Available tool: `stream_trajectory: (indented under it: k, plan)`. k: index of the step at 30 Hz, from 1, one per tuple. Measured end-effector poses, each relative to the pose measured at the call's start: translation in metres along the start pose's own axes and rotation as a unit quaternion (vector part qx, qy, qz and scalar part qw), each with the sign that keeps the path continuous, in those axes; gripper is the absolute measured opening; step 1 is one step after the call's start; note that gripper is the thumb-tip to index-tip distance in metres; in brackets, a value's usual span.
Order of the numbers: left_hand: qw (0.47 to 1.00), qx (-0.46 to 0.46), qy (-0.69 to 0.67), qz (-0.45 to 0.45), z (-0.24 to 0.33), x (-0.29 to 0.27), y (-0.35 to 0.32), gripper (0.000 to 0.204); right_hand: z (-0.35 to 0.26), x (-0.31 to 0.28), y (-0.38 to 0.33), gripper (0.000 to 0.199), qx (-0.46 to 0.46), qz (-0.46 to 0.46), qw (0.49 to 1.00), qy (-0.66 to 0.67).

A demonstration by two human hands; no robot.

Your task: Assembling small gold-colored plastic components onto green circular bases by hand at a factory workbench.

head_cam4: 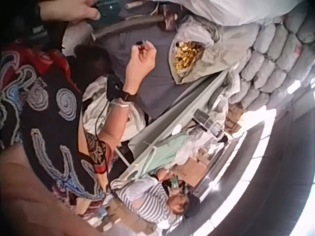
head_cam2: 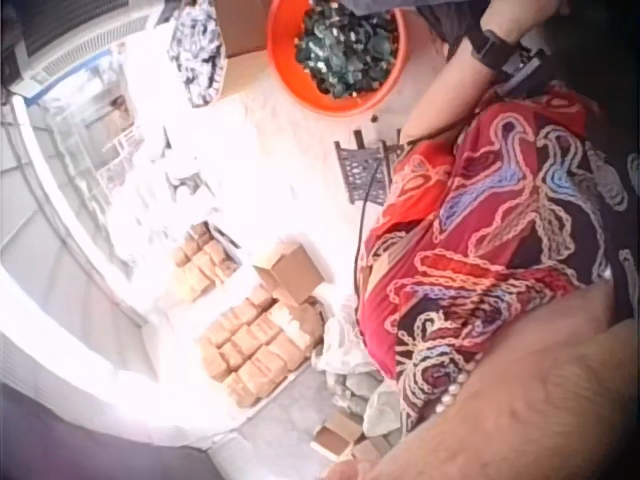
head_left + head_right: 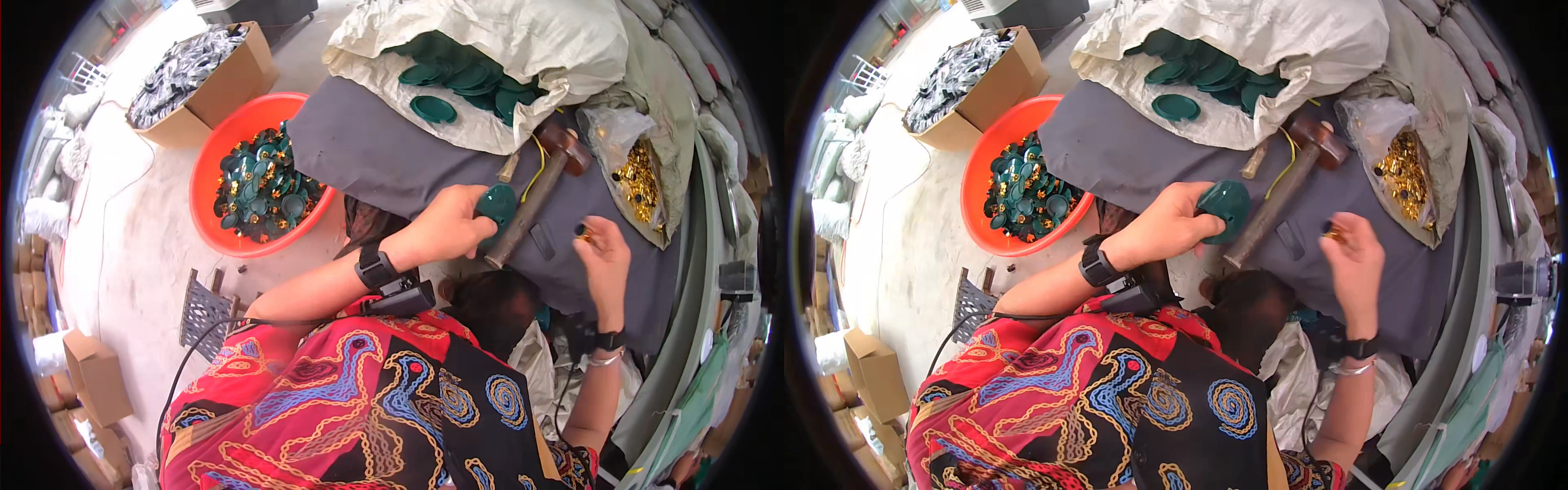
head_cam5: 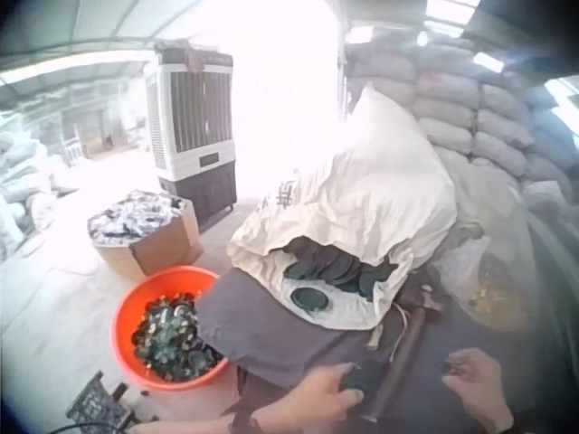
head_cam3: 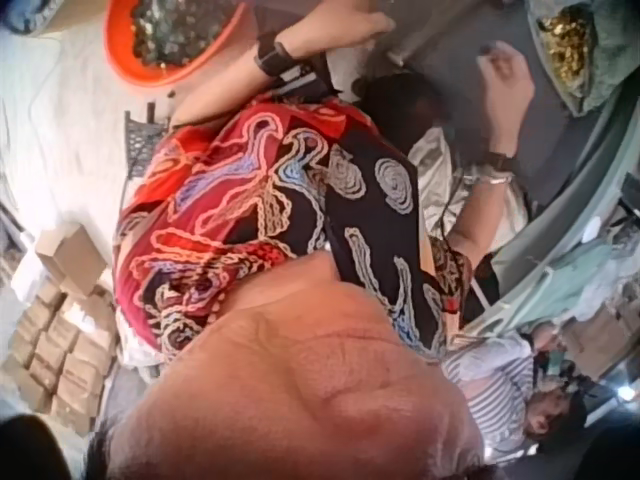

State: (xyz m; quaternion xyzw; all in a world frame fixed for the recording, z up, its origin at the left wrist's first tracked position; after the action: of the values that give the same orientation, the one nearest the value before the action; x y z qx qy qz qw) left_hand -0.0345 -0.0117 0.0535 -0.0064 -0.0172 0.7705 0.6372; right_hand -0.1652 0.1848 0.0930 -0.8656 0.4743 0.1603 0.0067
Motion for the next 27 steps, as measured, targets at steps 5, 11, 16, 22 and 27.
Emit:
stream_trajectory:
  k: [5, 11, 16, 22, 27]
  plan:
    - [0.994, 0.075, 0.081, 0.024, 0.017, 0.017, -0.003, 0.013, -0.041, 0.072, -0.03, 0.028, -0.088, -0.124, 0.987, 0.047]
    - [0.967, 0.138, 0.211, 0.035, 0.033, 0.028, -0.014, 0.017, -0.03, 0.081, -0.042, 0.031, -0.052, -0.078, 0.991, 0.094]
    - [0.96, 0.141, 0.233, 0.059, 0.036, 0.03, -0.019, 0.015, -0.068, 0.093, -0.051, 0.031, -0.256, -0.076, 0.949, -0.166]
    - [0.935, 0.197, 0.282, 0.083, 0.038, 0.036, -0.024, 0.016, -0.07, 0.102, -0.05, 0.024, -0.283, -0.089, 0.928, -0.227]
    - [0.895, 0.261, 0.356, 0.058, 0.05, 0.049, -0.035, 0.02, -0.024, 0.092, -0.04, 0.013, 0.039, -0.093, 0.988, 0.115]
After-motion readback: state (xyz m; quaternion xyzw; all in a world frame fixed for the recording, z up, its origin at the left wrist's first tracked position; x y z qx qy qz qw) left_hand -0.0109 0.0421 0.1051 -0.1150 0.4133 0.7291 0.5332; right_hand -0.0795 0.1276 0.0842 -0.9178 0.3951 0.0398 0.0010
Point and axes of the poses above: each hand's wrist, its own y-axis towards the middle knuckle, its own x-axis out of the palm, z = x × y, the point moved 9 cm from there along y, towards the middle knuckle, and after that the axes turned 7 degrees about y, right-handed, at the moved point
